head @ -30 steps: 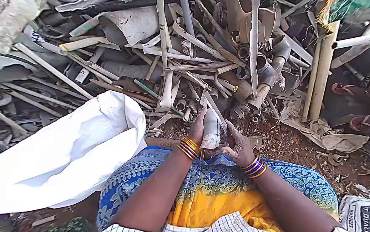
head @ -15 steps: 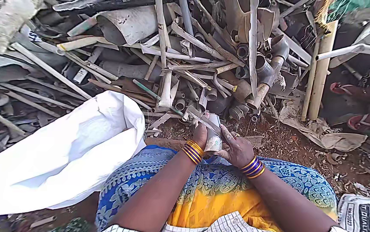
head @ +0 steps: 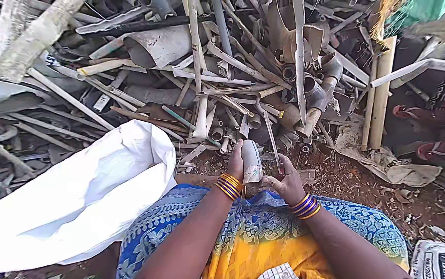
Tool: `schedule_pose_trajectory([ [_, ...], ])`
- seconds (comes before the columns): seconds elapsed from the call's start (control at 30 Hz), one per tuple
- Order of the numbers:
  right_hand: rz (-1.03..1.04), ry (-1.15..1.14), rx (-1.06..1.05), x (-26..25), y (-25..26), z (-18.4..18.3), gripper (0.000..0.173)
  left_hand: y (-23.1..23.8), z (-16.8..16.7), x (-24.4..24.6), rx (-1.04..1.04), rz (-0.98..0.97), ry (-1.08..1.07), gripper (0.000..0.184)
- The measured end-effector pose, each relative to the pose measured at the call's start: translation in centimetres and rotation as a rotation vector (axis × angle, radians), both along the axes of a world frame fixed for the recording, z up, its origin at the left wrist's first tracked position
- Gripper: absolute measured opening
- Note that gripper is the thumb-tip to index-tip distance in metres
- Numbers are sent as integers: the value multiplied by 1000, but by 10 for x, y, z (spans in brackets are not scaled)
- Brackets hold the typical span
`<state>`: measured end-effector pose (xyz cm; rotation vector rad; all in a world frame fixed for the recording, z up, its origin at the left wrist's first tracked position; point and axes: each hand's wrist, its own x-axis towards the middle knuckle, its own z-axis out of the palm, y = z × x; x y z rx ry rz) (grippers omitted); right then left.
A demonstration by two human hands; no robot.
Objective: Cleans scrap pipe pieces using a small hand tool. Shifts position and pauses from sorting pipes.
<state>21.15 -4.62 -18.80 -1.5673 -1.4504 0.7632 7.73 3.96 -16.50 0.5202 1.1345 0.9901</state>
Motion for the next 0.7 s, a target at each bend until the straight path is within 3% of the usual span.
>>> schedule_pose_trajectory([
  [0.1,6,-37,-205,2,3,4,73,2,-8,1,28,-38,204,51],
  [0.17,-3,-47,-324,4,8,6,61,7,-12,-3,212,-107,444,46],
  [0.27,-82,30,-417,8,14,4,61,10,-18,-9,631,-170,761,75],
  [0.4,-200,141,-364,8,17,6,67,8,-24,-10,1038,-79,845,71],
  [0.5,10,210,-412,12,16,10,66,6,-27,-10,1089,-69,843,69],
  [0.57,3,341,-403,9,15,8,63,5,-26,-8,1093,-74,851,68],
  [0.7,36,376,-423,11,16,11,62,2,-20,-9,1029,-111,901,67],
])
